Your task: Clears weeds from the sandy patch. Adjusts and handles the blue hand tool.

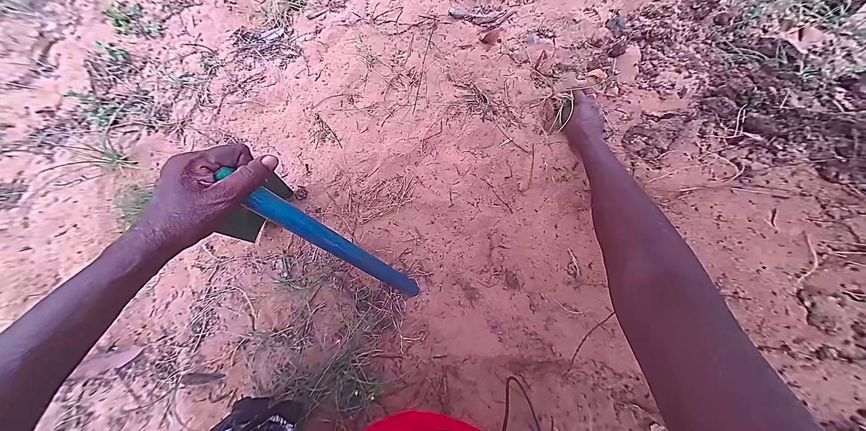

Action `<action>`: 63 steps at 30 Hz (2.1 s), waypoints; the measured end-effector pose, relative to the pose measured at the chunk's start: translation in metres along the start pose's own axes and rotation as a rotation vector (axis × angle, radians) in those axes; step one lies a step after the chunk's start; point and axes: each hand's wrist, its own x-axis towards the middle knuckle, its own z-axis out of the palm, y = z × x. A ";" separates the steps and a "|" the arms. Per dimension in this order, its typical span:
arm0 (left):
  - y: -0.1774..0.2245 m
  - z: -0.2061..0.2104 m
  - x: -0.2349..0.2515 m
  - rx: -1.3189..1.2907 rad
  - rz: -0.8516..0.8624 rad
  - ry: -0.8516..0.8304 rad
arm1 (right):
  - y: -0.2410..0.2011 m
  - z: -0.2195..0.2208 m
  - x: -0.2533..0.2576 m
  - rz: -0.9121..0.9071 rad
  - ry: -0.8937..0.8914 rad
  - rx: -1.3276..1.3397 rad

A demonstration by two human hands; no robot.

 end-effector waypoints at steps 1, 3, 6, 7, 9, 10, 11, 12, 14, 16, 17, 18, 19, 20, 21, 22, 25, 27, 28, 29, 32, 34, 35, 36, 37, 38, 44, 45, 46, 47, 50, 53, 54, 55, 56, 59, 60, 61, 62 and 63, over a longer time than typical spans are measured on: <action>-0.002 -0.001 0.000 0.001 -0.008 -0.006 | 0.004 0.001 0.002 -0.016 -0.008 0.083; -0.003 0.000 0.001 -0.013 -0.013 -0.015 | 0.008 0.002 0.003 -0.011 0.019 0.386; 0.000 -0.001 0.000 -0.032 -0.011 -0.017 | 0.013 0.003 0.012 0.043 0.049 0.622; 0.001 -0.001 -0.001 -0.035 -0.009 -0.021 | 0.011 0.000 0.011 0.075 0.068 0.493; 0.004 -0.001 0.000 -0.045 -0.005 -0.025 | 0.001 -0.008 0.002 0.132 0.069 0.219; 0.006 -0.001 0.000 -0.056 -0.008 -0.024 | -0.002 -0.007 -0.001 0.155 0.080 0.160; 0.008 -0.001 0.000 -0.064 -0.012 -0.022 | -0.004 -0.005 -0.004 0.186 0.100 0.141; 0.008 -0.002 -0.001 -0.067 -0.012 -0.023 | -0.006 -0.003 -0.008 0.212 0.111 0.133; 0.008 -0.004 -0.006 -0.069 -0.016 -0.037 | -0.006 0.000 -0.018 0.245 0.118 0.116; 0.008 -0.006 -0.008 -0.071 -0.003 -0.033 | -0.005 -0.002 -0.022 0.276 0.135 0.135; 0.007 -0.006 -0.009 -0.070 0.002 -0.027 | -0.004 -0.004 -0.026 0.294 0.151 0.152; 0.007 -0.005 -0.010 -0.071 0.005 -0.024 | -0.005 -0.006 -0.032 0.307 0.169 0.173; 0.005 -0.006 -0.011 -0.071 0.009 -0.023 | -0.009 -0.009 -0.040 0.322 0.188 0.197; 0.004 -0.006 -0.010 -0.071 0.012 -0.020 | -0.015 -0.012 -0.052 0.339 0.213 0.227; 0.003 -0.008 -0.010 -0.069 0.013 -0.023 | -0.021 -0.011 -0.071 0.345 0.239 0.292; 0.000 -0.006 -0.012 -0.077 0.007 -0.039 | -0.018 -0.006 -0.100 0.332 0.293 0.376; 0.007 -0.004 -0.006 -0.087 0.008 -0.031 | -0.009 0.017 -0.168 0.307 0.521 0.865; 0.019 -0.004 -0.005 -0.093 -0.020 -0.024 | 0.010 0.033 -0.195 0.307 0.561 1.124; 0.022 -0.004 -0.004 -0.092 -0.036 -0.034 | 0.020 0.038 -0.203 0.284 0.554 1.165; 0.025 -0.004 -0.002 -0.090 -0.048 -0.041 | 0.027 0.038 -0.205 0.250 0.536 1.170; 0.024 -0.002 0.001 -0.066 -0.034 -0.035 | 0.028 0.011 -0.195 0.229 0.490 1.121; 0.023 0.000 0.002 -0.071 -0.037 -0.024 | 0.023 -0.009 -0.166 0.243 0.488 1.097; 0.024 0.000 0.002 -0.075 -0.046 -0.021 | 0.020 -0.016 -0.148 0.235 0.449 1.098; 0.024 0.001 0.001 -0.078 -0.046 -0.016 | 0.018 -0.024 -0.127 0.226 0.398 1.079; 0.022 0.001 0.001 -0.080 -0.035 -0.007 | 0.017 -0.028 -0.104 0.229 0.348 1.002; 0.020 0.000 -0.001 -0.078 -0.021 0.001 | 0.018 -0.031 -0.081 0.219 0.290 0.884; 0.007 0.001 -0.005 -0.052 -0.007 0.023 | 0.000 -0.039 -0.005 0.252 0.165 0.059; 0.005 0.001 -0.006 -0.041 -0.009 0.023 | -0.001 -0.036 -0.001 0.214 0.172 0.000; 0.004 0.000 -0.007 -0.033 -0.014 0.025 | -0.001 -0.031 0.004 0.174 0.197 -0.016; 0.003 -0.001 -0.008 -0.030 -0.011 0.028 | 0.001 -0.026 0.008 0.137 0.215 -0.004; 0.001 -0.001 -0.008 -0.041 -0.013 0.030 | 0.006 -0.022 0.012 0.082 0.238 0.005; -0.006 -0.001 -0.008 -0.045 -0.029 0.023 | 0.009 -0.020 0.007 0.090 0.225 0.042; -0.008 -0.002 -0.009 -0.046 -0.035 0.019 | 0.009 -0.020 0.004 0.084 0.206 0.072; -0.009 -0.002 -0.009 -0.044 -0.035 0.013 | 0.009 -0.020 0.003 0.082 0.185 0.103; -0.009 -0.003 -0.009 -0.043 -0.029 0.010 | 0.011 -0.021 0.003 0.076 0.183 0.109; -0.005 -0.005 -0.011 -0.034 -0.006 0.005 | 0.018 -0.021 -0.003 0.132 0.205 0.181; 0.001 -0.005 -0.012 -0.044 0.000 0.009 | 0.021 -0.022 -0.009 0.152 0.230 0.247; 0.010 -0.005 -0.012 -0.052 -0.003 0.008 | 0.023 -0.023 -0.018 0.141 0.262 0.324; 0.016 -0.005 -0.012 -0.062 -0.003 0.010 | 0.024 -0.024 -0.031 0.096 0.302 0.403; 0.018 -0.006 -0.012 -0.069 -0.001 0.010 | 0.023 -0.024 -0.049 0.041 0.349 0.474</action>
